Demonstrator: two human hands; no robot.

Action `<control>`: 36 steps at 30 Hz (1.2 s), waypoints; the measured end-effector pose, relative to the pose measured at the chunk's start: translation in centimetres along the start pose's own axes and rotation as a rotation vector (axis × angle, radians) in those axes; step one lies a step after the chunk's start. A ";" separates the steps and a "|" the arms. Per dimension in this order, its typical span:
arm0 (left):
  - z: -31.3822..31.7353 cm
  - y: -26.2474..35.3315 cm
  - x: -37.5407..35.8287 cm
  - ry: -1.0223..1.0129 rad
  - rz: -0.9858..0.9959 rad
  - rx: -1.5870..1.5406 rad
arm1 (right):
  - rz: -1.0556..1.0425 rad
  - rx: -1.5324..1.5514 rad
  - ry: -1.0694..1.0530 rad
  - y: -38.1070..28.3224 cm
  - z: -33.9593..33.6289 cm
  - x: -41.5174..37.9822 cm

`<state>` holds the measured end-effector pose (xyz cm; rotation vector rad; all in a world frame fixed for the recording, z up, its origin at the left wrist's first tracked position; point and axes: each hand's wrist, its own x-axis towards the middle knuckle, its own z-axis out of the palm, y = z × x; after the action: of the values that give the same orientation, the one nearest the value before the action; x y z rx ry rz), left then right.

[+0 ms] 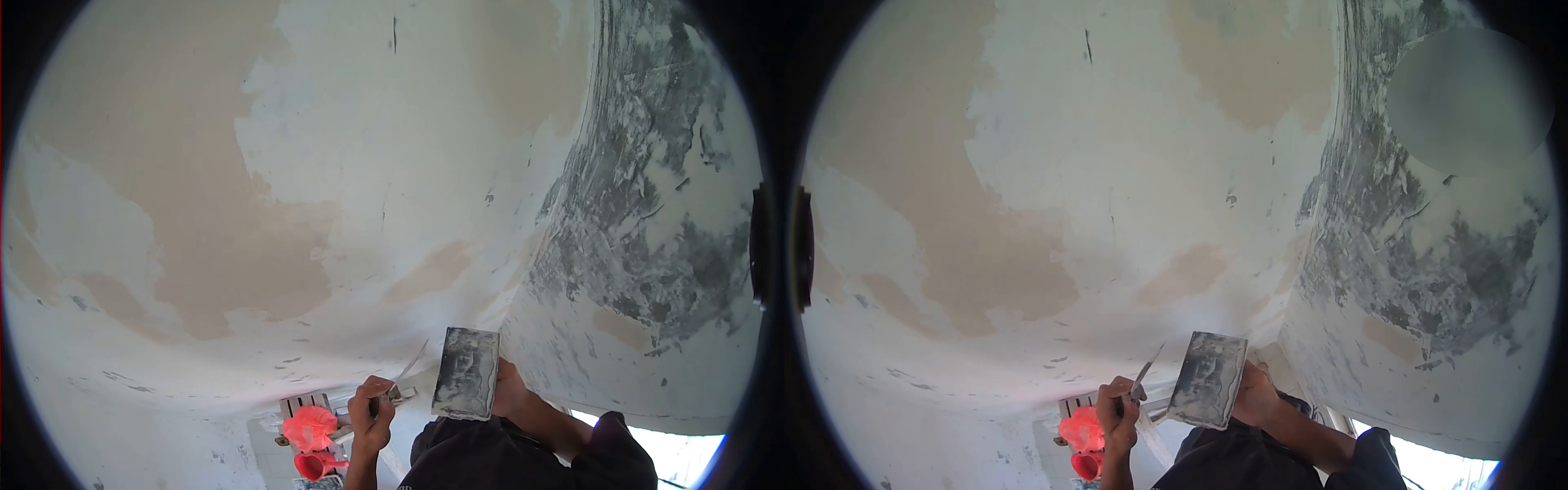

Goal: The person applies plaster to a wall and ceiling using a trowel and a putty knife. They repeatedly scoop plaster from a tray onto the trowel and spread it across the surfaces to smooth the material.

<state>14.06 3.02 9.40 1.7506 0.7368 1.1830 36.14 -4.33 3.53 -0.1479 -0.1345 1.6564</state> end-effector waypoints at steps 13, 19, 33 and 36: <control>-3.3 -4.8 -2.8 -0.183 -0.097 0.535 | -0.022 0.049 -0.007 -2.0 2.4 1.7; -3.7 -8.4 -7.3 0.119 -0.264 0.194 | -0.206 0.024 0.149 -2.3 6.4 3.8; -1.9 -8.1 -9.1 0.069 -0.404 0.198 | -0.427 0.176 0.291 -10.0 9.5 8.2; -2.0 -8.5 -9.3 0.095 -0.366 0.125 | -0.453 0.162 0.264 -9.3 8.6 6.7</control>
<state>8.77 -0.32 -1.70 1.5795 1.1548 0.9896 43.16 3.15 13.58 -0.1955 0.1572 1.1778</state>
